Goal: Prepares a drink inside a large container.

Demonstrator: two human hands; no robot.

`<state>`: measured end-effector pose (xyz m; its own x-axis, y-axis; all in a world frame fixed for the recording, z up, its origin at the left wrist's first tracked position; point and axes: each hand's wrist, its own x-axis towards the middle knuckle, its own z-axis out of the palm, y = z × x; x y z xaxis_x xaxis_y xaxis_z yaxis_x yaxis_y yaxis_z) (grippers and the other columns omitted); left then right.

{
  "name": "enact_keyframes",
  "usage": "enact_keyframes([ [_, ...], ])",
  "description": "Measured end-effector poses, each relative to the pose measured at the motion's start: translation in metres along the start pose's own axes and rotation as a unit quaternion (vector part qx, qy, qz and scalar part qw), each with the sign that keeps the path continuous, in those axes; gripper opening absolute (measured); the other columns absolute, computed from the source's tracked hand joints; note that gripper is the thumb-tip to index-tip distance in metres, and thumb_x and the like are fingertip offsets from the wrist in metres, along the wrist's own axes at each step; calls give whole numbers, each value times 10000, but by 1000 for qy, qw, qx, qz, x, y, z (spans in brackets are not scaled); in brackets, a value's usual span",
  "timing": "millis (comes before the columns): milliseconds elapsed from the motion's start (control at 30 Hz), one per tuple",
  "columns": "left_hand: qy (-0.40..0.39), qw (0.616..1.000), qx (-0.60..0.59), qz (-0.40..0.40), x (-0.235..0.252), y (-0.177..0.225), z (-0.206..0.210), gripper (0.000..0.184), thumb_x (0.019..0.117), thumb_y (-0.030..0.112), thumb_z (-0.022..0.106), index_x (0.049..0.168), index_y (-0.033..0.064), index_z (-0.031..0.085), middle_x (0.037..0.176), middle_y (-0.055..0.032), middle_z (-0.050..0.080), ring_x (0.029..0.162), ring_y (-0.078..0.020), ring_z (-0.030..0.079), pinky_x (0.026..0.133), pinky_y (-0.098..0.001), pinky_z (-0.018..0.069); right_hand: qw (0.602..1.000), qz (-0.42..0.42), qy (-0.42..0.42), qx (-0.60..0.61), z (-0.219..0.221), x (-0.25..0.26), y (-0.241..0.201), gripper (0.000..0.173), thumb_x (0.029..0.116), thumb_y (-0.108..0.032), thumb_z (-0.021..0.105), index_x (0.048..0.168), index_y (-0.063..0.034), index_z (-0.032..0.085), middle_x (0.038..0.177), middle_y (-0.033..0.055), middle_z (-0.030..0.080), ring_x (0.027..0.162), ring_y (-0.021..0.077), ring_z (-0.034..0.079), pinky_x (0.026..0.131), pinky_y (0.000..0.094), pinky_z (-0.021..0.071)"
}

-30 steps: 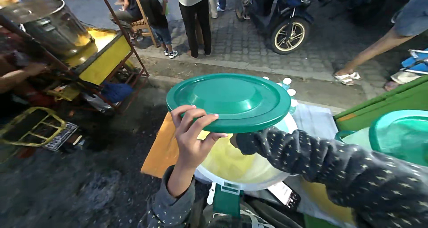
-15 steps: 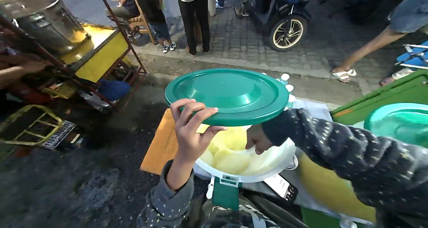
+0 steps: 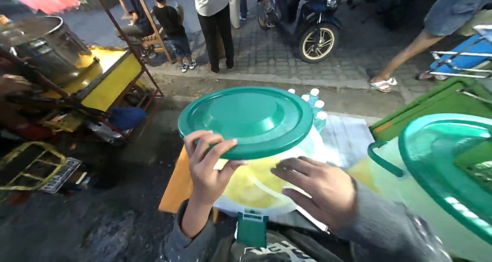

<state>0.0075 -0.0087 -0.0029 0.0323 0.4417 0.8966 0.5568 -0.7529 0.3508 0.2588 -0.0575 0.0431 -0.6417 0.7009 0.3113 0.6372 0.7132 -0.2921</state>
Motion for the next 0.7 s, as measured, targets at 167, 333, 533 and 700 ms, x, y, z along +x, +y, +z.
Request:
enact_keyframes([
  [167, -66, 996, 62, -25, -28, 28, -25, 355, 970, 600, 575, 1063, 269, 663, 1057, 100, 595, 1282, -86, 455, 1185, -343, 231, 965, 5, 233, 123, -9, -90, 21, 220, 1069, -249, 514, 1096, -115, 686, 959, 50, 679, 927, 84, 648, 820, 193, 530],
  [333, -157, 983, 87, -47, -79, 33, -42, 375, 985, 646, 495, 1087, 312, 629, 1119, 102, 565, 1352, -82, 400, 1233, -445, 84, 915, 103, 315, 230, 14, -153, 30, 223, 1071, -321, 540, 1140, -211, 722, 1003, -116, 724, 918, -35, 683, 802, 148, 574],
  [533, -231, 971, 49, -42, -87, 40, -47, 408, 984, 654, 471, 1146, 311, 621, 1157, 91, 543, 1360, -88, 384, 1237, -478, 54, 930, 120, 325, 121, 60, -122, 38, 333, 1025, -383, 580, 1278, -187, 670, 1315, 47, 628, 1273, 102, 563, 1079, 271, 479],
  [700, -229, 973, 37, -14, -95, 29, -40, 349, 998, 488, 414, 1222, 305, 610, 1190, 60, 543, 1375, -133, 385, 1231, -528, 33, 975, 57, 212, 38, 77, -74, 53, 525, 877, -507, 655, 1337, -256, 621, 1438, 131, 595, 1416, 429, 458, 1108, 717, 332],
])
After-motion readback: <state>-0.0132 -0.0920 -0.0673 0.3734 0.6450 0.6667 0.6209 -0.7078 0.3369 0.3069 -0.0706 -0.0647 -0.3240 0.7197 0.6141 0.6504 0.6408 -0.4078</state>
